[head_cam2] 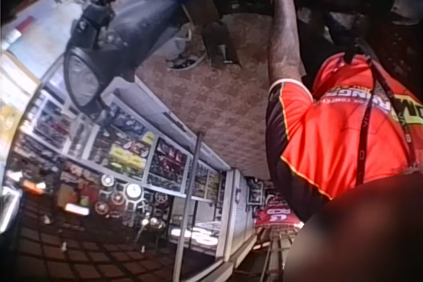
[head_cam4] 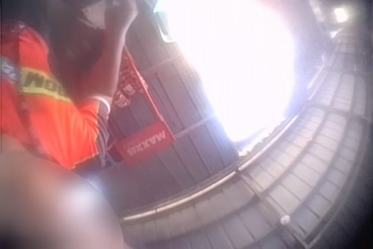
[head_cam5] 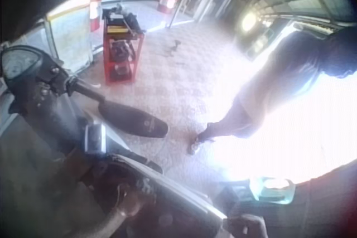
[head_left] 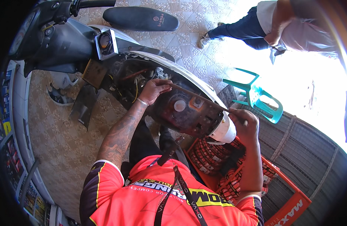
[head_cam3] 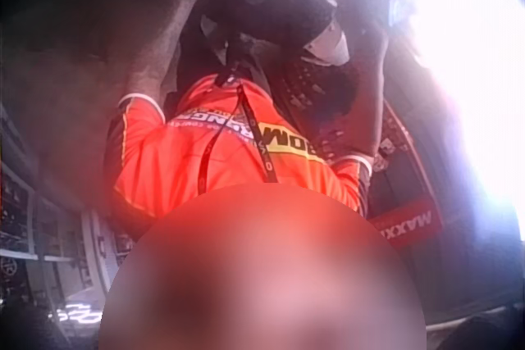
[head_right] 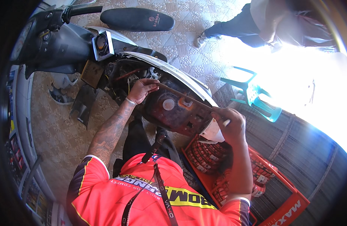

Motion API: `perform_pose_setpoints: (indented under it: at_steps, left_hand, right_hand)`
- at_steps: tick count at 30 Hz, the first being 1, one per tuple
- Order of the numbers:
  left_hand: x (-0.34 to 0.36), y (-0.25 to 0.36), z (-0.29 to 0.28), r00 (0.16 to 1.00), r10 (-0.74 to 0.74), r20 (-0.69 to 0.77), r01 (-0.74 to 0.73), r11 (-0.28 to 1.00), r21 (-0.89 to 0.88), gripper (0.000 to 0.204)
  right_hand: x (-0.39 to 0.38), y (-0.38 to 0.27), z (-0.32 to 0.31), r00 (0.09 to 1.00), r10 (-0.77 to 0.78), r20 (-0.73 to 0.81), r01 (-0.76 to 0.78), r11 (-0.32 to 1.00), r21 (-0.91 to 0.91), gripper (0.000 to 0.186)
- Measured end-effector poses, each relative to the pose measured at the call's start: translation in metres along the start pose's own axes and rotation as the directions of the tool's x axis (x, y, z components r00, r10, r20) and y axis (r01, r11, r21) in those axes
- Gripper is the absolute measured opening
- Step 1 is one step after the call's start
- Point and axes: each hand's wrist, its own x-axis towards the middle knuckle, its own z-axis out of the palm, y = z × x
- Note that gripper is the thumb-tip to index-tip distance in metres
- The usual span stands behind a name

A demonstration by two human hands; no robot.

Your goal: The person works on a motorcycle's internal components using a wrench. They retrieve the tool from a wall rack, return to the motorcycle, and tighten parts within the exposed engine area while another person stands nearby.

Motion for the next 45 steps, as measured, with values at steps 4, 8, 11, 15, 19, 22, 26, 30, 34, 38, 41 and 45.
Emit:
perform_pose_setpoints:
  at_steps: [4,8,11,15,19,22,26,30,34,38,41,45]
  left_hand:
    - [-0.002,0.001,0.001,1.0,-0.013,0.009,0.013,0.999,0.047,0.019]
    - [-0.003,0.0,0.001,0.999,-0.036,-0.008,0.036,0.998,0.042,0.019]
    - [0.0,-0.002,-0.002,1.0,-0.009,-0.015,0.009,0.999,0.041,0.018]
    - [0.013,-0.003,-0.008,0.994,0.044,-0.101,-0.036,0.996,0.08,0.02]
    - [0.033,-0.007,-0.018,0.977,0.164,-0.139,-0.11,0.937,0.331,0.021]
    - [0.045,-0.017,-0.024,0.958,0.231,-0.17,-0.124,0.868,0.48,0.022]
    - [0.055,-0.022,-0.014,0.936,0.31,-0.165,-0.168,0.809,0.564,0.023]
    - [0.051,-0.01,0.016,0.903,0.349,-0.252,-0.03,0.635,0.772,0.016]
    - [0.046,-0.004,0.031,0.857,0.42,-0.297,0.005,0.57,0.822,0.013]
    - [0.049,-0.013,0.021,0.82,0.519,-0.24,-0.02,0.445,0.895,0.013]
    - [0.055,-0.024,0.009,0.777,0.596,-0.203,-0.106,0.442,0.891,0.015]
    - [0.064,-0.042,-0.011,0.732,0.674,-0.096,-0.158,0.305,0.939,0.016]
  right_hand:
    - [0.004,0.006,-0.002,0.904,0.415,0.101,-0.427,0.872,0.241,0.023]
    - [0.005,0.007,0.001,0.762,0.63,0.147,-0.644,0.718,0.264,0.021]
    - [0.006,-0.004,0.011,0.841,0.531,0.107,-0.54,0.807,0.238,0.022]
    - [0.029,-0.035,0.016,0.953,0.297,0.055,-0.299,0.954,0.022,0.025]
    - [0.076,-0.077,0.021,0.982,0.007,0.187,0.034,0.976,-0.216,0.022]
    - [0.11,-0.104,0.038,0.952,-0.135,0.275,0.223,0.92,-0.322,0.016]
    - [0.143,-0.125,0.06,0.882,-0.276,0.381,0.409,0.849,-0.334,0.014]
    - [0.159,-0.134,0.075,0.846,-0.286,0.45,0.469,0.801,-0.373,0.015]
    - [0.167,-0.136,0.085,0.813,-0.373,0.448,0.551,0.742,-0.381,0.015]
    - [0.173,-0.134,0.094,0.789,-0.408,0.459,0.591,0.71,-0.384,0.015]
    - [0.174,-0.136,0.102,0.778,-0.377,0.502,0.589,0.716,-0.374,0.014]
    - [0.172,-0.147,0.104,0.769,-0.359,0.528,0.595,0.703,-0.389,0.013]
